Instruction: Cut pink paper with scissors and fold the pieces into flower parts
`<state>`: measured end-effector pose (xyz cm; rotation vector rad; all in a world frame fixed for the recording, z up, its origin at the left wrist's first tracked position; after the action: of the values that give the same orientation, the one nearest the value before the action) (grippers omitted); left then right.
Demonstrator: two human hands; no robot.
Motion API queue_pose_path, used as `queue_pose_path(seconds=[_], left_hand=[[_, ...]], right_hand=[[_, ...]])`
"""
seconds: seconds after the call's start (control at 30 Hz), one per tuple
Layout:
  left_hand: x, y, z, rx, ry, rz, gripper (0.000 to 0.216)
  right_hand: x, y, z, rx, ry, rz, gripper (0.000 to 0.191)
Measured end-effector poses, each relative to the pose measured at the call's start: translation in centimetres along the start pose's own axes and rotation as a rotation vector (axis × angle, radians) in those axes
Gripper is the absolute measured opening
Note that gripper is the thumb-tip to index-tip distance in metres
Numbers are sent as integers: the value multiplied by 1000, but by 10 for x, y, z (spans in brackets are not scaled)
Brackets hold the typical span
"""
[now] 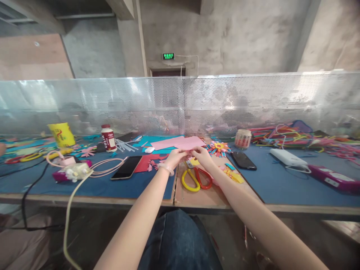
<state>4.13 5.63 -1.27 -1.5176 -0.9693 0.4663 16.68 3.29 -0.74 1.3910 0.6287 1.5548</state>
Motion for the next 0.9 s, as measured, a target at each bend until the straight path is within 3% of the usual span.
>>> queue_pose_path(seconds=[0.23,0.6,0.9], left_hand=[[0,-1,-5,-1,53,-6,24],[2,1,-3,12,-27,-12,26],[2,-1,-4,-31,28,10,12]], right_hand=[[0,1,1,-41,-28,13,18],[2,1,3,-101,-63,43,19],[1,4,6,-128,-107,53,20]])
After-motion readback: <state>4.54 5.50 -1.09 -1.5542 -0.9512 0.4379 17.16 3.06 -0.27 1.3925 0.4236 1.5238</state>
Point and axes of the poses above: each hand's wrist, its own x-axis towards the middle knuckle, its own z-axis out of the back of the hand, y = z × x, the point moved 5 cm from there along x, towards the middle knuckle, and after that the axes turned 4 degrees about y, right-handed, at the moved point
